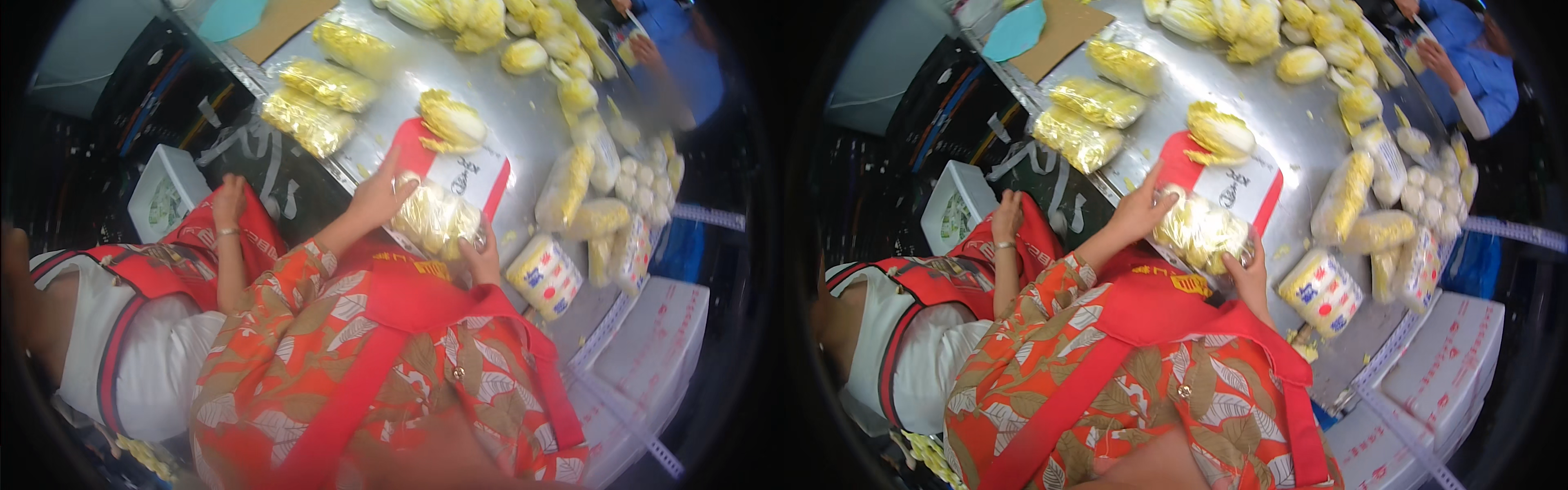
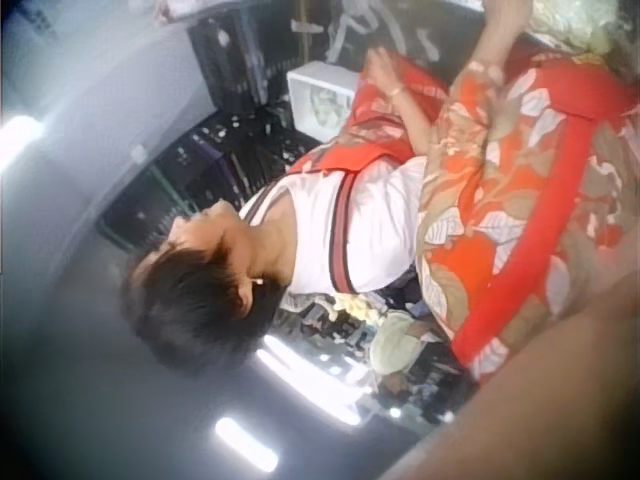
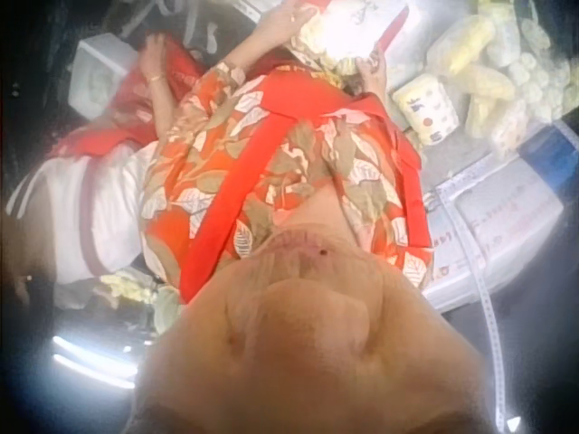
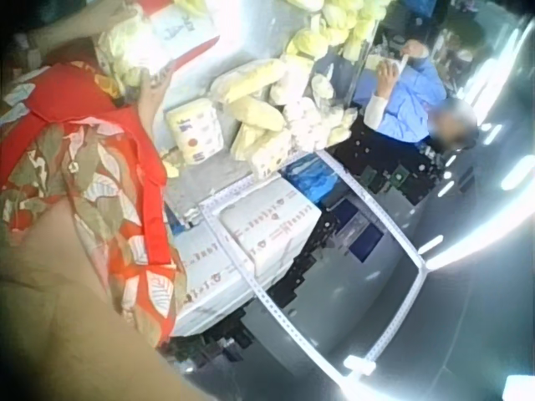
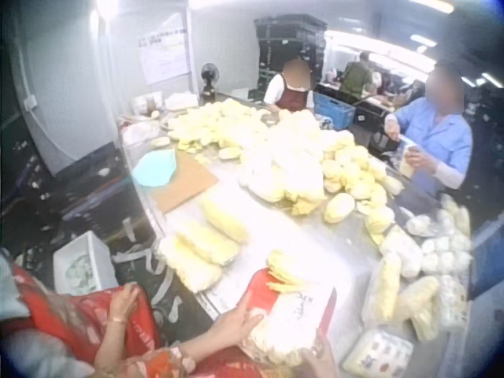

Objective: The person places individual napa cabbage heads into plastic bags, sometimes trimming the ends with a knife and removing loose outer leaves before sealing the bags.

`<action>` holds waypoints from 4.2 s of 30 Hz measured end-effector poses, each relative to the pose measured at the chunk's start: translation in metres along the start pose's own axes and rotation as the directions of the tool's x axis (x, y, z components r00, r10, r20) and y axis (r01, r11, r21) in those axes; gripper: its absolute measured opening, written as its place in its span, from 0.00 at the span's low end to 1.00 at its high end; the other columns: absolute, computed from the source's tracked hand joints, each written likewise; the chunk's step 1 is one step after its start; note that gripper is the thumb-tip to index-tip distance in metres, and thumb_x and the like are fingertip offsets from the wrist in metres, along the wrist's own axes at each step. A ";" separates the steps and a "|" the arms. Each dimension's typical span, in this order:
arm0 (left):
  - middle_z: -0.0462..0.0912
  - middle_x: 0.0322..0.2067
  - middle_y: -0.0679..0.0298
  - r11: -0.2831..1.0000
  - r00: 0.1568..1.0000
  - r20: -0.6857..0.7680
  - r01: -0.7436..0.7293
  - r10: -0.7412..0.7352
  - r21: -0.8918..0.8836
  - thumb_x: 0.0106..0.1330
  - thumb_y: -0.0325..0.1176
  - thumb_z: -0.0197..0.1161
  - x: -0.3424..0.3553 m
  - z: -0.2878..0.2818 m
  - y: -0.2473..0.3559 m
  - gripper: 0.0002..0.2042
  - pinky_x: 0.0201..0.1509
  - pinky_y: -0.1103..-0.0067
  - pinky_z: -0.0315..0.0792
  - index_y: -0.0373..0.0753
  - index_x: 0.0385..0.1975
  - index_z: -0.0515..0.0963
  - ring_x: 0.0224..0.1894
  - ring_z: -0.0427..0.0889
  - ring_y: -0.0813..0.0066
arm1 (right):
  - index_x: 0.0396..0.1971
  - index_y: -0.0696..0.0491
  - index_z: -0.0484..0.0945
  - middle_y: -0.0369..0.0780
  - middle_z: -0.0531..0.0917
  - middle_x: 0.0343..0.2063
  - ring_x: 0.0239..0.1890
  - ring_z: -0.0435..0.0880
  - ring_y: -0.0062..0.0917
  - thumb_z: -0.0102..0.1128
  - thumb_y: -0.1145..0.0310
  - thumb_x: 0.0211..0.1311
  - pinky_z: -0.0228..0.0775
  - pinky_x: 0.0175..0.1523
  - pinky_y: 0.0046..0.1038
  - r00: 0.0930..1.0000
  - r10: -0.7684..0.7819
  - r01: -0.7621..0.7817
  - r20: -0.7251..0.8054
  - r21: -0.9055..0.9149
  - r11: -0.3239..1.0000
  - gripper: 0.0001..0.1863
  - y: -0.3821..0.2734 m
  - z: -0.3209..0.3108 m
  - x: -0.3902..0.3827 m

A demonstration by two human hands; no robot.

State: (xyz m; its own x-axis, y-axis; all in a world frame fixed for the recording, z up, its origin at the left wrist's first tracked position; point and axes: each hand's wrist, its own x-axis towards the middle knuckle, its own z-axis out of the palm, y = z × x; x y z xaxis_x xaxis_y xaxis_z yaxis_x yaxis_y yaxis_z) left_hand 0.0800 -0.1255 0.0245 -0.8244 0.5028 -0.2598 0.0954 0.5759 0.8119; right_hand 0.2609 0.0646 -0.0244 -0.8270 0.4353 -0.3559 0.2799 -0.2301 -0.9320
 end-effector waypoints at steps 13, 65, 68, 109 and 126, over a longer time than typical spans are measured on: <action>0.67 0.44 0.64 0.855 0.837 -0.386 -0.484 0.388 -0.189 0.62 0.31 0.60 -0.012 -0.058 0.059 0.27 0.54 0.82 0.62 0.34 0.61 0.63 0.47 0.68 0.76 | 0.69 0.51 0.39 0.49 0.59 0.62 0.61 0.65 0.34 0.62 0.76 0.50 0.62 0.62 0.32 0.953 -0.302 0.290 -0.020 0.351 0.890 0.50 -0.119 0.047 0.001; 0.79 0.46 0.57 0.987 0.934 -0.322 -0.159 0.153 0.008 0.67 0.47 0.54 0.220 -0.271 -0.056 0.22 0.53 0.79 0.67 0.33 0.49 0.74 0.49 0.75 0.73 | 0.61 0.52 0.65 0.45 0.69 0.59 0.58 0.70 0.33 0.54 0.46 0.59 0.69 0.52 0.31 0.952 0.048 0.094 0.303 -0.438 0.894 0.35 -0.166 0.135 0.286; 0.81 0.34 0.62 0.999 0.875 -0.482 -0.052 0.051 0.011 0.64 0.38 0.59 0.184 -0.283 -0.077 0.14 0.43 0.83 0.69 0.31 0.38 0.78 0.38 0.76 0.81 | 0.59 0.53 0.67 0.45 0.70 0.58 0.58 0.70 0.32 0.62 0.56 0.55 0.67 0.55 0.30 0.961 -0.029 0.166 0.273 -0.494 0.854 0.32 -0.163 0.098 0.254; 0.77 0.40 0.53 0.707 0.805 0.437 -0.576 0.402 0.410 0.43 0.44 0.71 0.156 -0.005 0.059 0.32 0.44 0.67 0.73 0.38 0.49 0.70 0.41 0.80 0.58 | 0.49 0.52 0.75 0.44 0.76 0.40 0.50 0.72 0.39 0.69 0.67 0.41 0.65 0.54 0.33 0.825 -0.294 -0.239 -0.483 -0.770 0.592 0.29 -0.036 0.037 0.021; 0.76 0.45 0.57 0.790 0.984 0.134 -0.008 0.115 -0.613 0.58 0.40 0.63 0.070 -0.046 0.022 0.27 0.48 0.74 0.71 0.31 0.54 0.67 0.45 0.76 0.69 | 0.42 0.55 0.80 0.36 0.80 0.41 0.41 0.76 0.17 0.55 0.81 0.49 0.67 0.47 0.19 0.763 -0.488 0.077 -0.424 -0.690 0.720 0.17 -0.128 -0.078 -0.072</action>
State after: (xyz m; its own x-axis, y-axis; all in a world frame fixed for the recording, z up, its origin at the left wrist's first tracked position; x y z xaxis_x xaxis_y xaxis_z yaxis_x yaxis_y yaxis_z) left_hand -0.0010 -0.1075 0.0478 -0.7256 0.6475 -0.2327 -0.2599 0.0553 0.9641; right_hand 0.3232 0.1308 0.1153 -0.5607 0.8136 0.1540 0.4745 0.4681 -0.7454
